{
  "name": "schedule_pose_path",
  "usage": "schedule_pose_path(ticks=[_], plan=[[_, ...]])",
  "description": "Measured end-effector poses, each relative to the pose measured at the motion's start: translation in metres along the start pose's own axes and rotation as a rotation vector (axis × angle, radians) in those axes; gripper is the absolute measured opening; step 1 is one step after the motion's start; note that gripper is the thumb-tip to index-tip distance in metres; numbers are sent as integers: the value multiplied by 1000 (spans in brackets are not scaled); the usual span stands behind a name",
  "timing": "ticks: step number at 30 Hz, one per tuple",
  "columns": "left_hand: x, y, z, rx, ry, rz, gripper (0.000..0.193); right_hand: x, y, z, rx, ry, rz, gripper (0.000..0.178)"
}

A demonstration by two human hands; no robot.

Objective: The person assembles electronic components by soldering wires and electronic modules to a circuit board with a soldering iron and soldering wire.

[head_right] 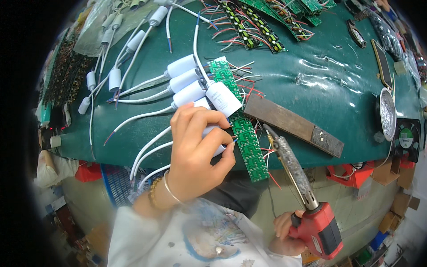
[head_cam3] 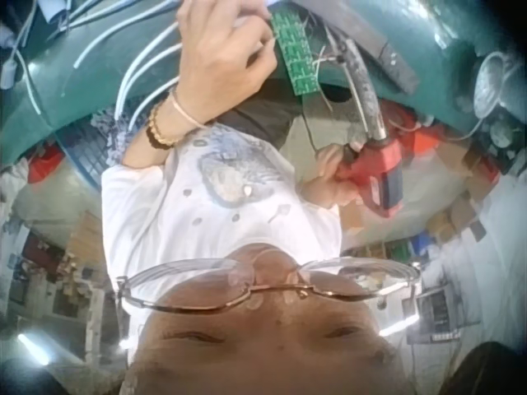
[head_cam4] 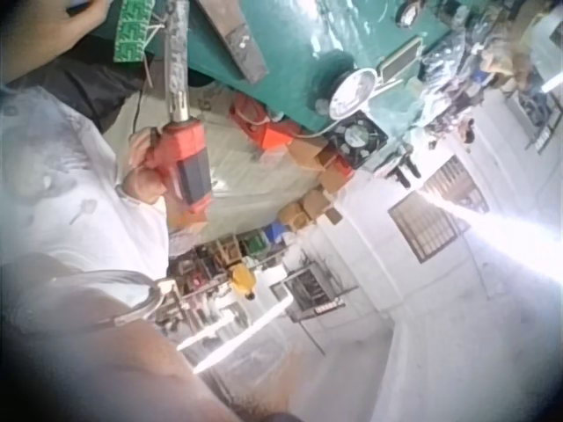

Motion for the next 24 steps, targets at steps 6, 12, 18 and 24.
schedule_pose_path(ticks=[6, 12, 18, 24], plan=[[-7, 2, -1, -2, -15, -25, 17, 4, -9, -2, 12, -13, -9, 87], [-16, 10, -10, -30, 122, -55, 44, 8, -8, -5, -81, -76, -50, 77], [-133, 14, 8, -117, -356, 30, 29, 1, -4, -9, -66, -93, -205, 75], [-168, 27, 126, -386, -556, 64, 25, 3, -10, -7, -70, -60, -158, 74]])
Point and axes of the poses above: each hand's wrist, its own y-axis away from the middle knuckle, its own x-axis out of the palm, z = x × y, the point moved 1 cm from there along -y, towards the middle knuckle, and after that the axes turned 12 degrees about x, right-handed, at the moved point
